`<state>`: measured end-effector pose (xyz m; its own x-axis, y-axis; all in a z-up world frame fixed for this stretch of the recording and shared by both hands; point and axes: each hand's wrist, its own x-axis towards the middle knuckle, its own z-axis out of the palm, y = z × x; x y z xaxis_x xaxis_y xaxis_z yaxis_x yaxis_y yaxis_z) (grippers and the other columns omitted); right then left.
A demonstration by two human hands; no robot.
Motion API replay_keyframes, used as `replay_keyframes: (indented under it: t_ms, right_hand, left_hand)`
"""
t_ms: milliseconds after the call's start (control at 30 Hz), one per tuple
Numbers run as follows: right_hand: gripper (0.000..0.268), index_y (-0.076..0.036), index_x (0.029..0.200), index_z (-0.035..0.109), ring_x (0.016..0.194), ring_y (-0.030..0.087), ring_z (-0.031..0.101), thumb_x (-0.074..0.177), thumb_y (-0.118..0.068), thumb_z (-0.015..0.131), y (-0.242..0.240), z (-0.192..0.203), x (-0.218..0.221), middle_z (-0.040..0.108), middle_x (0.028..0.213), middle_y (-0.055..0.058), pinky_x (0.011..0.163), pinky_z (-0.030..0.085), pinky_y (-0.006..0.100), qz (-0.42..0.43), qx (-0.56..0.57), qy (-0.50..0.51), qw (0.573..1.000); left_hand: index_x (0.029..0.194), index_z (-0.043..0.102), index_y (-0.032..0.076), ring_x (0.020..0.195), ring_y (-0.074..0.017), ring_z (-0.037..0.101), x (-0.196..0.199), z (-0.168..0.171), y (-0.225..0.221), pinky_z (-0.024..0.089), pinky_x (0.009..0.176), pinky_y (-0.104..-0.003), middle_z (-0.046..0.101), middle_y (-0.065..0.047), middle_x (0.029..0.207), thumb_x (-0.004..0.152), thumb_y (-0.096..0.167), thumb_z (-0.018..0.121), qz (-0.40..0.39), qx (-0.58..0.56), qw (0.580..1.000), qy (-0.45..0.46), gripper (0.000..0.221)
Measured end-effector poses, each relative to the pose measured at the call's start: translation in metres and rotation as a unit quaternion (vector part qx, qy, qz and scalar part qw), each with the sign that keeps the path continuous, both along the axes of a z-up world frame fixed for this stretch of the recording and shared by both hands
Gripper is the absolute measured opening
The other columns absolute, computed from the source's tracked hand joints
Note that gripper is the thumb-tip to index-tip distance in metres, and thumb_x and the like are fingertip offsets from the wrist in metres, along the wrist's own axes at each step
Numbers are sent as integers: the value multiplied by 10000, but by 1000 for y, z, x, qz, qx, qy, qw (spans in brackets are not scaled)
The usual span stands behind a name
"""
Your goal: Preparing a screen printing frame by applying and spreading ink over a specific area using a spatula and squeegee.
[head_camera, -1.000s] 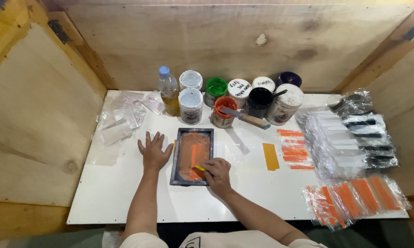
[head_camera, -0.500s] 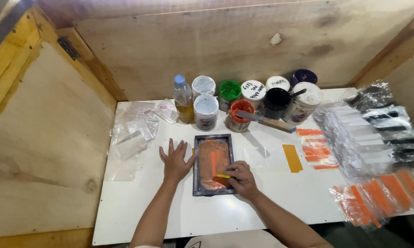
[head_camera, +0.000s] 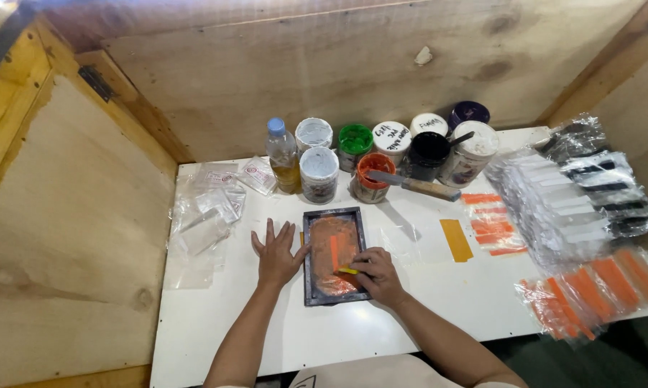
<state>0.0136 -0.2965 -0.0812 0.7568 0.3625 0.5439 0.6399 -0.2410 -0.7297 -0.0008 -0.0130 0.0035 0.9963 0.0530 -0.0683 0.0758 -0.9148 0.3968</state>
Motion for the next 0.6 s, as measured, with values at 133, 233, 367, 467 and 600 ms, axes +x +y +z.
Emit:
replay_keyframes:
  t_ms: [133,233,367,467,600]
  right_hand:
    - [160,-204,1030,848,1063,227,616,889,-216,772,1,0,-2,745,1007,12,951,399,353,-10,-21,-4,1000]
    - [157,-210,1036,840,1072,223,615,897,-220,768,2,1,-1,741,1005,9,935,402,346,-14,-25,-8,1000]
    - [159,-213,1044,832,1082,222,610,911,-243,751,1,-1,-5,734,1021,6,937,402,349,-16,-35,-15,999]
    - [166,-208,1055,828,1075,220,617,914,-220,742,1,1,-5,738,1019,8,937,403,349,-19,-39,-23,999]
    - [176,-177,1075,812,1070,229,628,920,-176,729,-1,-1,-7,748,1021,20,939,408,355,-26,-47,-36,998]
  left_hand:
    - [1482,495,127,1550,-370,190,0,-4,-2,-22,1176,-689,489,-108,1545,988,697,342,11,17,1000,3,770]
    - [1474,506,123,1550,-359,203,-1,-5,-3,-24,1185,-680,492,-107,1546,990,707,321,21,15,1000,3,781]
    - [1469,515,127,1542,-344,238,-2,-13,-3,-11,1199,-664,504,-101,1538,984,733,319,28,22,999,-3,801]
    - [1465,521,127,1529,-330,277,-1,-15,-4,6,1208,-645,511,-95,1533,983,739,316,29,22,999,-8,806]
    - [1470,515,121,1502,-319,338,0,-24,1,50,1210,-626,515,-95,1530,999,718,316,21,20,999,-14,786]
